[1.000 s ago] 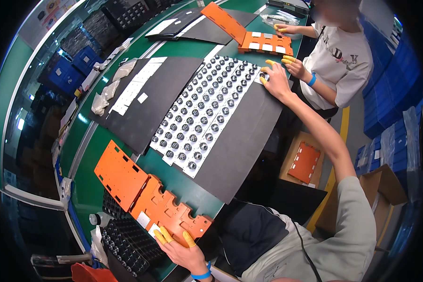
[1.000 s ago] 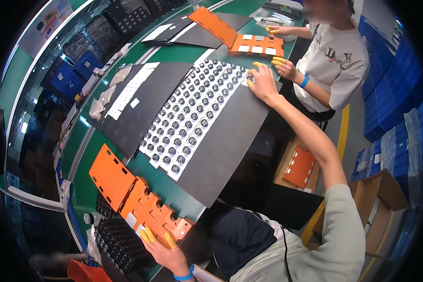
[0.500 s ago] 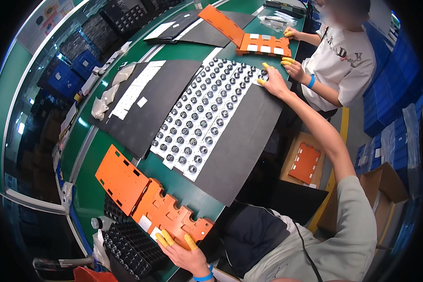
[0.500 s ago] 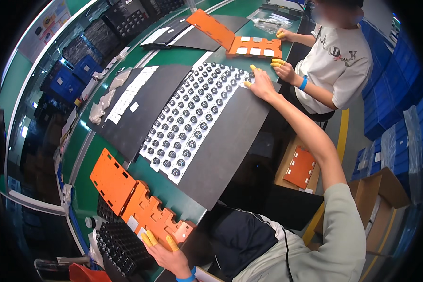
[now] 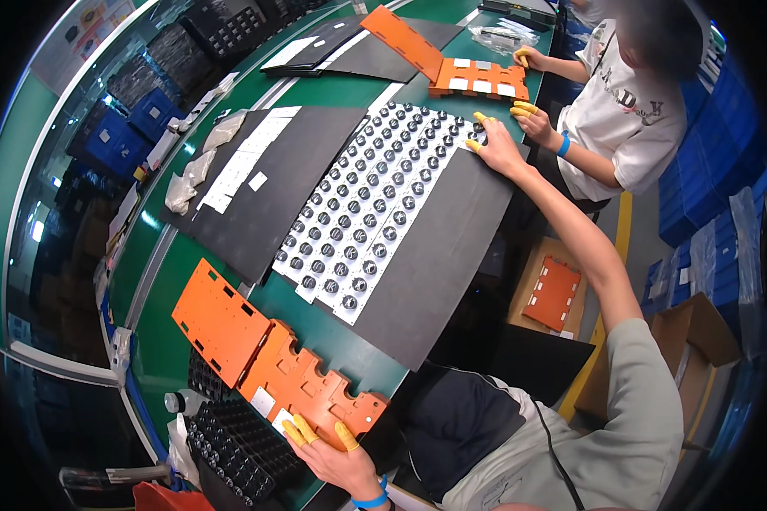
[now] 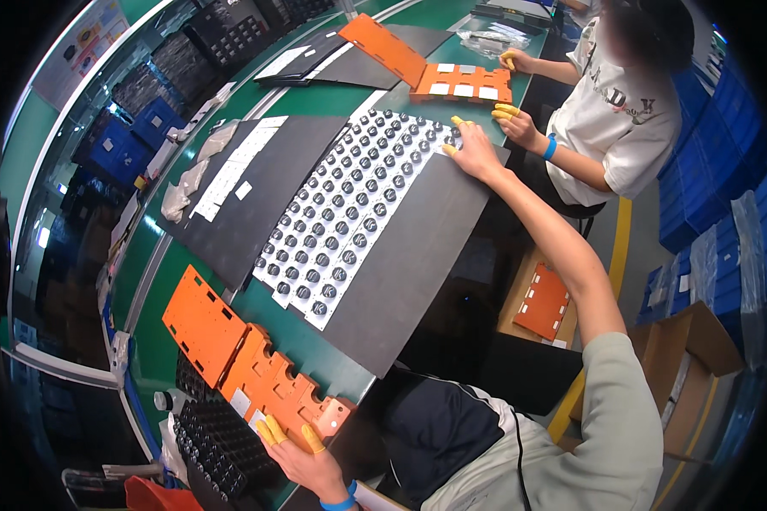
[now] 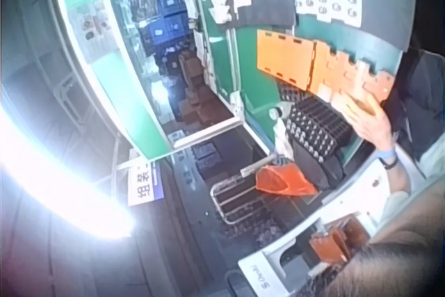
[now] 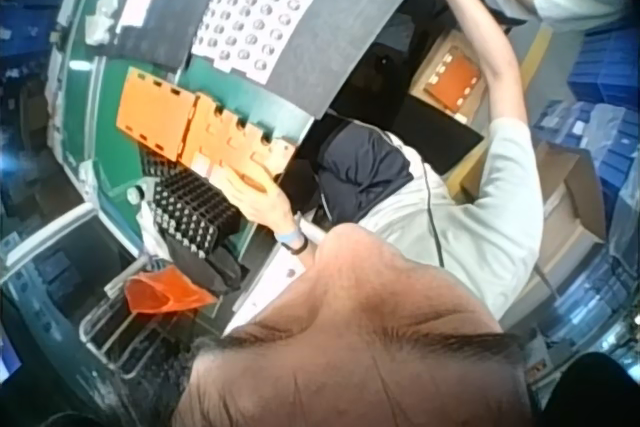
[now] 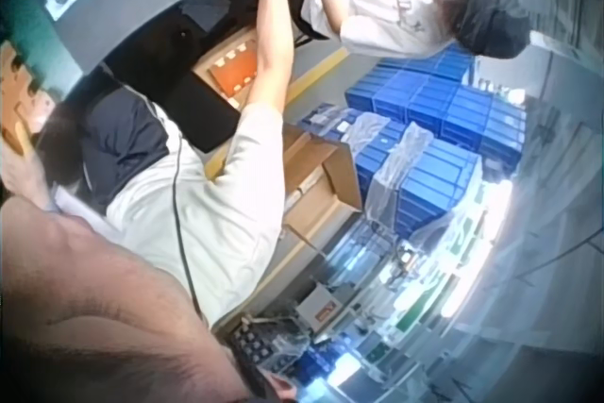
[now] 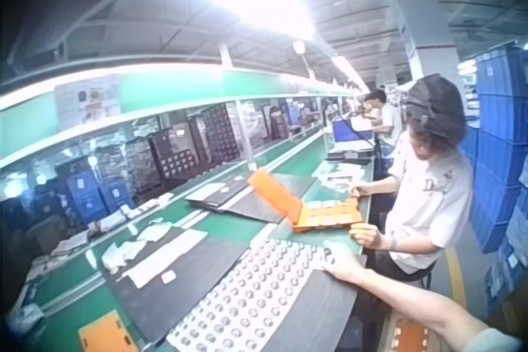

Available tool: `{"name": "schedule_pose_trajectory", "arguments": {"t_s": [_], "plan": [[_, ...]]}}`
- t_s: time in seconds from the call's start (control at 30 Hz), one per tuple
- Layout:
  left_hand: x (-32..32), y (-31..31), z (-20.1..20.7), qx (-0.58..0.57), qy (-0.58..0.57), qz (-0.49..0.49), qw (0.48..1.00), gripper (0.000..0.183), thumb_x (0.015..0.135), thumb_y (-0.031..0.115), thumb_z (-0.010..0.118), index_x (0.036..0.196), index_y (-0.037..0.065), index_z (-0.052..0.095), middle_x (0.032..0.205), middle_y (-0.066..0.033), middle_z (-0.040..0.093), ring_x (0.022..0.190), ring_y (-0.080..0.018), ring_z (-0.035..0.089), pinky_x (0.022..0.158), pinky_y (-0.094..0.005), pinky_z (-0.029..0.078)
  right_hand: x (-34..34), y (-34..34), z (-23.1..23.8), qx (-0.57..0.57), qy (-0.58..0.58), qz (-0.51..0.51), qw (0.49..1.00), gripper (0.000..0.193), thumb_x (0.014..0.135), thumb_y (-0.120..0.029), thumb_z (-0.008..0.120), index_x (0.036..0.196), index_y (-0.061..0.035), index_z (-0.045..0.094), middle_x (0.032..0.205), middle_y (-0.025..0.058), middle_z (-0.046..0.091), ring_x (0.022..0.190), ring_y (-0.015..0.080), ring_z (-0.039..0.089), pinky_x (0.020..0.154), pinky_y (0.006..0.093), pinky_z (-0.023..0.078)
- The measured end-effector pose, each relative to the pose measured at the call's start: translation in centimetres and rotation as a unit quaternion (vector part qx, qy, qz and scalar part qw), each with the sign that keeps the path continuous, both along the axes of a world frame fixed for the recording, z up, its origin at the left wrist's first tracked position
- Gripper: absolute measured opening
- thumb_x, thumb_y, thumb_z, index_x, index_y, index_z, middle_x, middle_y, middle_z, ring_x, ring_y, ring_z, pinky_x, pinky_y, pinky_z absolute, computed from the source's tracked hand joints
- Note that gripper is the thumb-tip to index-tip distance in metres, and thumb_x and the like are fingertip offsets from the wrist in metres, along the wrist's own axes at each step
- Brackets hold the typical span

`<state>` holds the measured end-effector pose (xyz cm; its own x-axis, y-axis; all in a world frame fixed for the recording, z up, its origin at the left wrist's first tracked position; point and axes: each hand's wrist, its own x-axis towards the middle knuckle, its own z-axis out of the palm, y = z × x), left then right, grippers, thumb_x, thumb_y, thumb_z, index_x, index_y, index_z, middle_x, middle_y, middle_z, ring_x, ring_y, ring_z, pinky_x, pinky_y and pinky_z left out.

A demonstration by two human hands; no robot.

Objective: The person assembles small electronic components at a workstation. They pick up white rectangular modules and black cylindrical parts, insert the cylinders into the modules, and place the assembled units into an orange tray. The person repeats this process multiple times while another worker performs similar tasks nearby.

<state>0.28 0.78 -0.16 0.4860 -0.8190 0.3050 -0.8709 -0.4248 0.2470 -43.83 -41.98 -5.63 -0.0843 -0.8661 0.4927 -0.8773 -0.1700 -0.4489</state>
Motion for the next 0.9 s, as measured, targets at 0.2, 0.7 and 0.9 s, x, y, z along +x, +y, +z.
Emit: {"name": "schedule_pose_trajectory", "arguments": {"t_s": [0.2, 0.7, 0.9], "plan": [[-0.2, -0.2, -0.2, -0.002, -0.002, -0.009, 1.0, 0.068, 0.098, 0.046, 0.053, 0.143, -0.004, 0.045, 0.154, -0.0213, 0.037, 0.143, -0.0411, 0.033, 0.115, -0.0485, 0.031, 0.1, 0.4, 0.6, -0.008, 0.03, -0.026, 0.999, 0.069, 0.086, -0.035, 0.071, 0.139, 0.0021, 0.047, 0.13, 0.0213, 0.054, 0.123, 0.0363, 0.05, 0.105, 0.0438, 0.04], [0.9, 0.3, 1.3, 0.02, 0.096, -0.033, 0.995, 0.073, 0.093, 0.037, 0.065, 0.149, 0.0, 0.037, 0.157, -0.0249, 0.031, 0.149, -0.0403, 0.022, 0.121, -0.0528, 0.014, -0.2, 1.5, 0.2, -0.101, 0.11, -0.101, 0.984, 0.06, 0.089, -0.038, 0.07, 0.131, 0.0021, 0.055, 0.119, 0.0231, 0.062, 0.11, 0.0385, 0.06, 0.095, 0.0456, 0.048], [2.1, 0.9, 1.0, -0.046, 0.193, -0.016, 0.98, 0.074, 0.096, 0.03, 0.066, 0.149, -0.007, 0.031, 0.157, -0.0314, 0.024, 0.149, -0.0425, 0.019, 0.12, -0.0456, 0.019, 1.0, 2.1, 1.4, -0.12, 0.074, -0.056, 0.988, 0.059, 0.081, -0.037, 0.075, 0.124, -0.0001, 0.061, 0.121, 0.022, 0.062, 0.114, 0.0386, 0.058, 0.099, 0.0457, 0.046]]}}
